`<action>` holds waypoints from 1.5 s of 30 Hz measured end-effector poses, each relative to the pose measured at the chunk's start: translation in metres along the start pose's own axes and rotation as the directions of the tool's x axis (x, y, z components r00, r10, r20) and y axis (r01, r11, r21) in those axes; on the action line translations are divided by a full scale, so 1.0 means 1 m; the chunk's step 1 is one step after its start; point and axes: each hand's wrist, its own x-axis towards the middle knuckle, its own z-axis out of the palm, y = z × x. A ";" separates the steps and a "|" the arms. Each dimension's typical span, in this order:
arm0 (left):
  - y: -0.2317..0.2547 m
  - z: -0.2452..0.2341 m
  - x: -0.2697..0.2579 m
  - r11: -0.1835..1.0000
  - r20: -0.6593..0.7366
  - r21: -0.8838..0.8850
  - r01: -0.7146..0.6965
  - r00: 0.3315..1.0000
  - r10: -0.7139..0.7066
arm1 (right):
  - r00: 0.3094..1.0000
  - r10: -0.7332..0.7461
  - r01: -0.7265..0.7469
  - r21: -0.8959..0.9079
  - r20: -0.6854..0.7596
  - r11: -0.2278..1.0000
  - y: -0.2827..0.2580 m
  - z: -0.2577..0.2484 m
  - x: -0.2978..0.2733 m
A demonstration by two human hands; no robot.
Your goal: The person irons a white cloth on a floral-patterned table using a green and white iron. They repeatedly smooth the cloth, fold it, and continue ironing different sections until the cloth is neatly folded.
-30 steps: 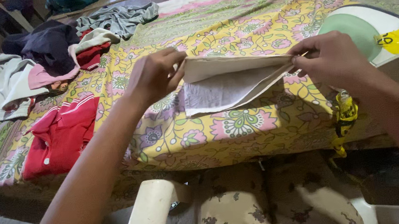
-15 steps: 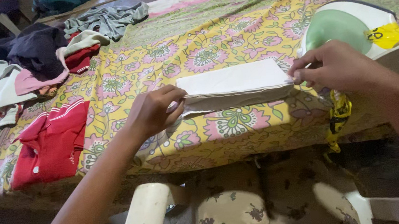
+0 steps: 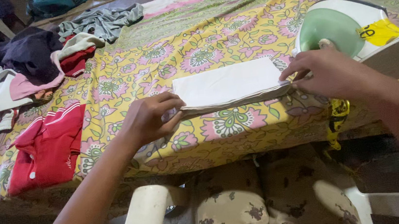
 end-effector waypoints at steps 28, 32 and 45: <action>0.031 0.047 0.038 0.977 0.022 0.186 0.103 0.994 -0.109 | 0.952 -0.267 0.269 -0.012 -0.146 0.963 -0.067 0.043 0.032; 0.031 0.061 0.035 0.949 0.344 0.169 0.266 0.886 -0.310 | 0.969 -0.224 0.237 -0.139 0.104 0.962 -0.049 0.072 0.023; 0.054 0.069 0.065 0.920 0.359 0.213 0.330 0.849 -0.388 | 0.949 0.257 -0.271 -0.054 -0.182 0.961 -0.036 0.051 0.018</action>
